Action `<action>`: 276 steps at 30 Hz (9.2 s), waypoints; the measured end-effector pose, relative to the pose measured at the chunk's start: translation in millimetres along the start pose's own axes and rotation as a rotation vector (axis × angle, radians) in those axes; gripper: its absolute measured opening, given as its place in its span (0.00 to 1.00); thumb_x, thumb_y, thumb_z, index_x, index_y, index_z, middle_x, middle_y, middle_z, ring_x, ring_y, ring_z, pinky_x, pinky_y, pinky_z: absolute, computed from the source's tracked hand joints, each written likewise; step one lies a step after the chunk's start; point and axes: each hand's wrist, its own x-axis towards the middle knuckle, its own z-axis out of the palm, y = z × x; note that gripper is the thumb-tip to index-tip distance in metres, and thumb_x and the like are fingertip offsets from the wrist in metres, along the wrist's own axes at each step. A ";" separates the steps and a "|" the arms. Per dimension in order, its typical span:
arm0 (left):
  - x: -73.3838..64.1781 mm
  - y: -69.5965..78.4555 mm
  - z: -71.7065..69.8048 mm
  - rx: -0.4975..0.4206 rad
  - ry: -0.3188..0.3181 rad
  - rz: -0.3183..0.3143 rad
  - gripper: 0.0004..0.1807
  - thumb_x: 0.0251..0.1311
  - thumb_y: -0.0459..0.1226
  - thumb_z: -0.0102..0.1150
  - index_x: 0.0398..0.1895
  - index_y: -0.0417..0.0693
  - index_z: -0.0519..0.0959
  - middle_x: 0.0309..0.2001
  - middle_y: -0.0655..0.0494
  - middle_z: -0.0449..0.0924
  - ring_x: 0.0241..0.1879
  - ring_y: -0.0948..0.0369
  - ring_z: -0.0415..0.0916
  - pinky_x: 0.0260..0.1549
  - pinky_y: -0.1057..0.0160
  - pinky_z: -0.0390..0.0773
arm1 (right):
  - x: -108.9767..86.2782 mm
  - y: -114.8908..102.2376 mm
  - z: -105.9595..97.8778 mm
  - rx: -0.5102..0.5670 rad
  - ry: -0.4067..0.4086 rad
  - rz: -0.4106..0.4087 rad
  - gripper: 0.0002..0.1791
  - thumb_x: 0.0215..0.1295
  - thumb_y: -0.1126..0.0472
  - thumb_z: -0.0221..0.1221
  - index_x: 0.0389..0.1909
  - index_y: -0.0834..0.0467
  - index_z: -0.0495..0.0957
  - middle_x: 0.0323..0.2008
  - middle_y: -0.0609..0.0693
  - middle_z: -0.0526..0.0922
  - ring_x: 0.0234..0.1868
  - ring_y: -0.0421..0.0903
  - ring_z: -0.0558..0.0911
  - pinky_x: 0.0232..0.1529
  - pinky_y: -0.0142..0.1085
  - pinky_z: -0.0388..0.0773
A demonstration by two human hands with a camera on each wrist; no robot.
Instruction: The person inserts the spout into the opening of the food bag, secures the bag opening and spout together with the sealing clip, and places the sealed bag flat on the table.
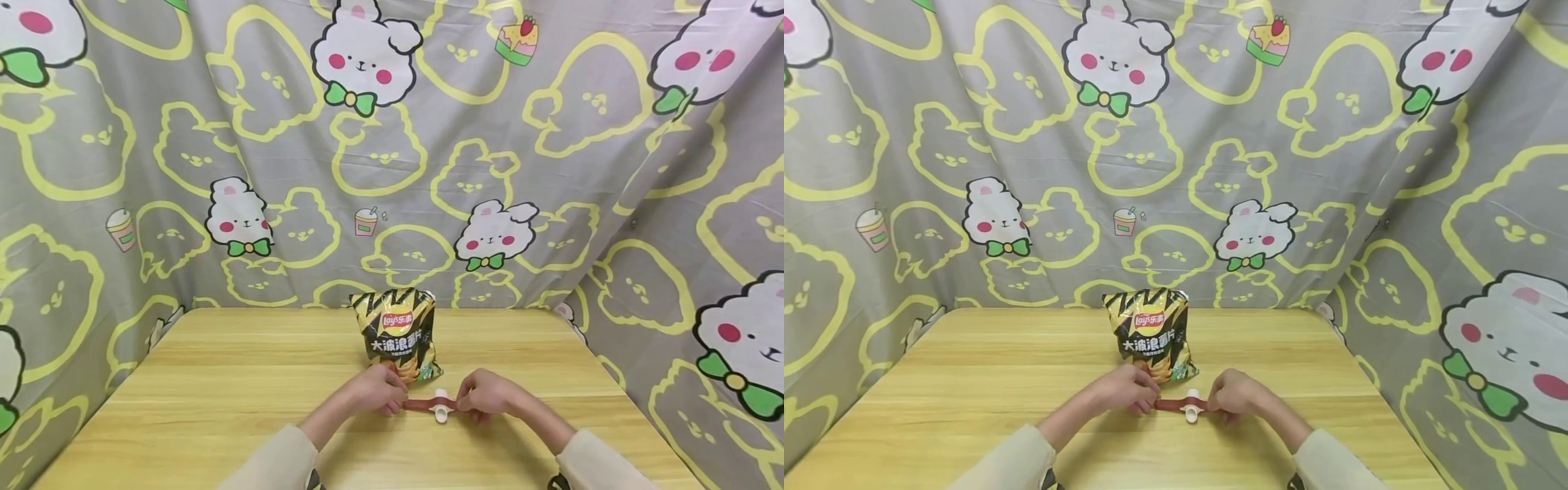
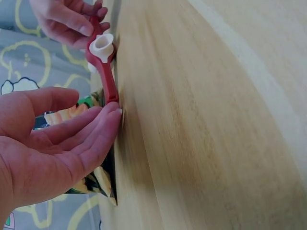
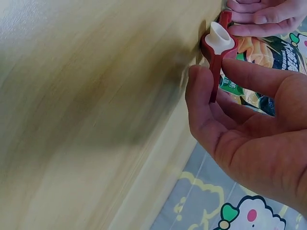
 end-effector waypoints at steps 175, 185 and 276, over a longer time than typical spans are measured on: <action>29.6 124.0 -82.1 0.505 0.556 0.261 0.12 0.54 0.37 0.71 0.43 0.50 0.89 0.47 0.51 0.88 0.48 0.52 0.83 0.51 0.52 0.81 | 19.8 -41.0 -28.3 0.253 0.379 0.032 0.14 0.63 0.60 0.66 0.43 0.66 0.81 0.40 0.57 0.86 0.36 0.50 0.85 0.46 0.45 0.85; 35.1 109.2 -79.9 0.580 0.562 0.311 0.07 0.56 0.31 0.66 0.34 0.46 0.91 0.33 0.54 0.90 0.33 0.58 0.87 0.38 0.59 0.86 | 22.9 -53.4 -46.3 0.196 0.382 0.016 0.16 0.65 0.59 0.65 0.48 0.66 0.81 0.41 0.58 0.86 0.37 0.50 0.85 0.44 0.41 0.85; 32.8 107.9 -77.8 0.571 0.540 0.309 0.04 0.57 0.31 0.68 0.33 0.46 0.90 0.32 0.54 0.90 0.33 0.58 0.86 0.36 0.60 0.85 | 54.2 -107.0 -83.9 0.102 0.368 -0.097 0.19 0.62 0.57 0.70 0.53 0.59 0.86 0.50 0.57 0.88 0.48 0.54 0.88 0.55 0.49 0.82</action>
